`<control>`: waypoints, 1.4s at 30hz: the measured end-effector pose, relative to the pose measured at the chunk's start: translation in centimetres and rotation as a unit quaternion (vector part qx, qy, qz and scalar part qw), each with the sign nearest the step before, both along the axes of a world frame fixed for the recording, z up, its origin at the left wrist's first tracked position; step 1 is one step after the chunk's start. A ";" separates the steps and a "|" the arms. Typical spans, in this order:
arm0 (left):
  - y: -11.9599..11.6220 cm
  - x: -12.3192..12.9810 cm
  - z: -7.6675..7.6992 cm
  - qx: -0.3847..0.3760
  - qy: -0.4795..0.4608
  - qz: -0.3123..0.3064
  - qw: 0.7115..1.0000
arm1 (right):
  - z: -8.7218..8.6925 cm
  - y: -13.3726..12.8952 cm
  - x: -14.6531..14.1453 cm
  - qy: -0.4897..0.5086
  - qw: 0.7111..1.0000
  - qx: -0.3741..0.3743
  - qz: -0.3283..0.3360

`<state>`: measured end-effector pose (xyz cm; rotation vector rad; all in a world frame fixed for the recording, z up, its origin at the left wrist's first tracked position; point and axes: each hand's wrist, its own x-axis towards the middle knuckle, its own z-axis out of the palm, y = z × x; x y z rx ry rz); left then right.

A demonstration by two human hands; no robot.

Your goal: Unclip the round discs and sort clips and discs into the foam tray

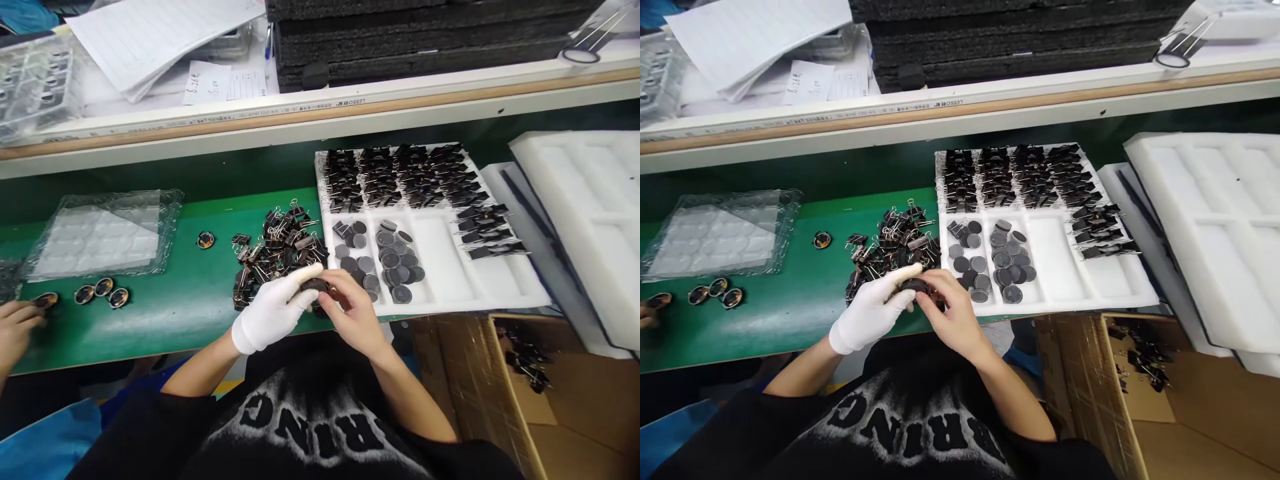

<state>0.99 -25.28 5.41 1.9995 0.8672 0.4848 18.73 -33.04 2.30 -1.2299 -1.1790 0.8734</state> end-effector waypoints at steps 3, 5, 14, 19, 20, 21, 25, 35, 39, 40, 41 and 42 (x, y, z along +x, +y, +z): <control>2.8 0.9 1.0 0.053 0.053 -0.029 0.997 | 0.0 -0.4 1.0 0.047 0.999 -0.005 -0.009; 5.9 2.2 1.4 0.153 0.127 0.022 0.980 | -0.3 -0.5 1.5 0.101 0.993 -0.027 -0.053; 13.2 6.2 0.4 0.301 0.298 -0.064 0.904 | -1.3 -1.1 3.4 0.289 0.953 -0.088 -0.034; 8.9 5.8 2.0 0.150 0.051 0.023 0.987 | -0.6 0.3 3.2 0.283 0.957 -0.059 0.001; 8.1 5.7 2.3 0.133 0.029 0.025 0.990 | -0.5 0.7 3.1 0.288 0.956 -0.054 0.009; 7.4 5.6 2.6 0.136 0.021 0.017 0.990 | -0.3 1.1 3.2 0.287 0.956 -0.049 0.018; 6.3 4.3 3.4 0.217 0.108 -0.087 0.966 | 0.8 1.5 4.7 0.216 0.971 -0.038 0.093; 5.3 3.7 4.8 0.131 0.176 -0.130 0.967 | 2.8 1.0 7.0 0.119 0.979 -0.061 0.156; 5.7 3.5 4.7 0.046 0.162 -0.087 0.982 | 2.6 1.5 5.5 0.308 0.948 -0.077 -0.025; 5.6 3.5 4.7 0.025 0.160 -0.076 0.984 | 2.5 1.8 5.0 0.362 0.926 -0.085 -0.068; 5.5 3.4 4.5 0.006 0.157 -0.068 0.985 | 2.3 2.0 4.4 0.403 0.905 -0.091 -0.098; 5.3 3.5 4.4 -0.010 0.151 -0.062 0.987 | 2.2 2.3 3.8 0.429 0.891 -0.094 -0.115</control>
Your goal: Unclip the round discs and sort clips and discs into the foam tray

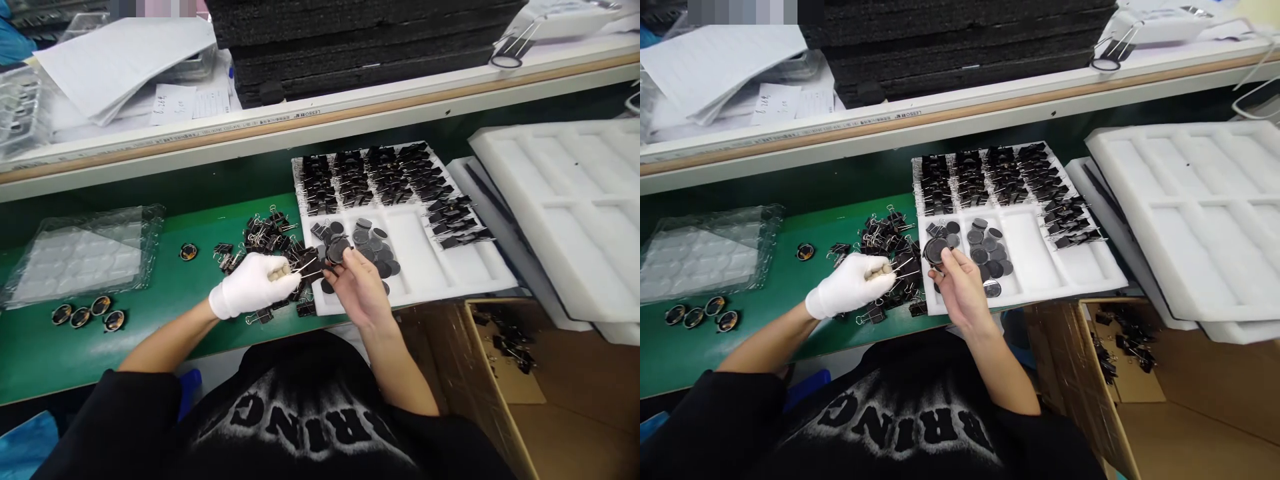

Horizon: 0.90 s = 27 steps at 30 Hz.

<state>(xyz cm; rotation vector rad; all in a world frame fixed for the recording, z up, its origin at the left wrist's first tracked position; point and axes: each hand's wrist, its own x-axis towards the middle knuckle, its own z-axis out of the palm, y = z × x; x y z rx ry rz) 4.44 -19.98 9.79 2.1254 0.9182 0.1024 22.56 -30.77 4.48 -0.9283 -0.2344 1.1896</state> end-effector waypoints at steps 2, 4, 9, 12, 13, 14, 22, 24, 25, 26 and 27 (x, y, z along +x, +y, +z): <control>-0.5 0.1 -0.4 -0.022 -0.010 0.013 1.000 | -0.4 0.4 -1.0 0.012 1.000 -0.001 -0.016; -0.9 0.1 -0.8 -0.035 -0.013 0.021 0.999 | -0.7 0.5 -1.6 -0.009 1.000 0.004 -0.021; -1.3 -0.5 -1.5 -0.051 0.002 0.034 0.998 | -1.5 0.3 -1.9 -0.073 0.997 -0.001 -0.024; -1.3 -0.7 -1.7 -0.061 0.007 0.035 0.998 | -1.8 0.2 -2.0 -0.093 0.995 0.003 -0.026; -1.4 -0.7 -1.8 -0.063 0.007 0.034 0.997 | -1.8 0.2 -2.1 -0.098 0.995 0.008 -0.024; -1.5 -0.6 -1.9 -0.063 0.006 0.033 0.997 | -1.9 0.2 -2.2 -0.102 0.994 0.012 -0.023; -1.5 -0.2 -2.1 -0.052 0.020 -0.006 0.998 | -2.2 -0.1 -3.1 -0.043 0.997 -0.004 -0.057; -0.2 0.4 -1.6 -0.022 0.022 -0.075 0.997 | -2.3 -0.1 -2.8 0.013 0.997 -0.001 -0.070; 0.7 1.0 -1.3 0.011 0.023 -0.099 0.995 | -2.3 -0.1 -2.5 0.045 0.996 0.000 -0.080; 1.7 2.0 -1.1 0.054 0.025 -0.109 0.992 | -2.3 0.0 -2.1 0.077 0.993 0.001 -0.090; 2.8 3.2 -1.1 0.110 0.031 -0.096 0.989 | -2.4 0.0 -1.8 0.104 0.990 0.001 -0.099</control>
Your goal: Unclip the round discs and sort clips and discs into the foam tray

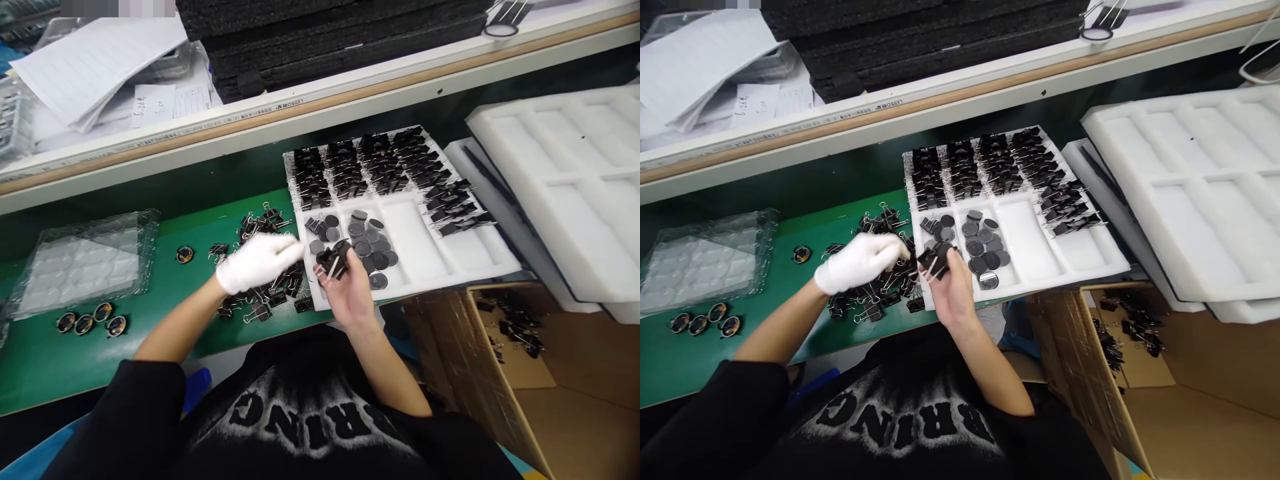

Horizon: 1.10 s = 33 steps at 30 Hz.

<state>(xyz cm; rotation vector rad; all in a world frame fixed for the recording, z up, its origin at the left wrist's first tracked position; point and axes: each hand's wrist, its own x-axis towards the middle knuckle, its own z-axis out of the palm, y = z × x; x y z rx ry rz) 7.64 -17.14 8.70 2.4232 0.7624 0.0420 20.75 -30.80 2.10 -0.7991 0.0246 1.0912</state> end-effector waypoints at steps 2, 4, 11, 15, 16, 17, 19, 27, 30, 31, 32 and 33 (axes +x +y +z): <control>2.4 3.2 -0.3 0.130 0.009 0.046 0.990 | 0.0 0.0 0.5 0.033 0.999 0.004 -0.012; 4.7 6.5 -1.1 0.204 0.044 0.006 0.978 | 0.0 -0.2 0.9 0.030 0.999 0.004 -0.012; 5.7 10.1 -2.6 0.236 0.041 -0.065 0.969 | -0.2 -2.3 2.6 -0.167 0.984 -0.030 0.054; 1.4 7.1 -0.9 0.155 -0.177 0.003 0.972 | -0.4 -2.4 3.0 -0.293 0.954 0.012 0.052; 0.3 6.4 -0.3 0.126 -0.204 0.000 0.971 | -0.3 -2.3 2.8 -0.320 0.946 0.026 0.045; -0.6 5.7 0.3 0.103 -0.219 -0.007 0.970 | -0.2 -2.1 2.6 -0.344 0.937 0.038 0.041; -1.8 4.6 1.6 0.097 -0.229 -0.005 0.969 | 0.2 -1.7 2.1 -0.387 0.919 0.060 0.040; -3.1 3.0 4.2 0.174 -0.129 0.089 0.972 | 0.3 -1.2 -0.9 -0.498 0.859 0.113 0.044; -3.2 2.8 3.8 0.185 -0.145 0.108 0.966 | -0.3 -1.1 -1.5 -0.541 0.833 0.112 0.026; -3.2 2.9 3.6 0.185 -0.159 0.107 0.964 | -0.4 -1.1 -1.6 -0.560 0.821 0.109 0.017; -3.1 2.9 3.3 0.187 -0.174 0.107 0.961 | -0.6 -1.1 -1.7 -0.580 0.808 0.105 0.006; -3.1 3.0 3.1 0.189 -0.188 0.107 0.958 | -0.6 -1.1 -1.8 -0.597 0.795 0.105 -0.005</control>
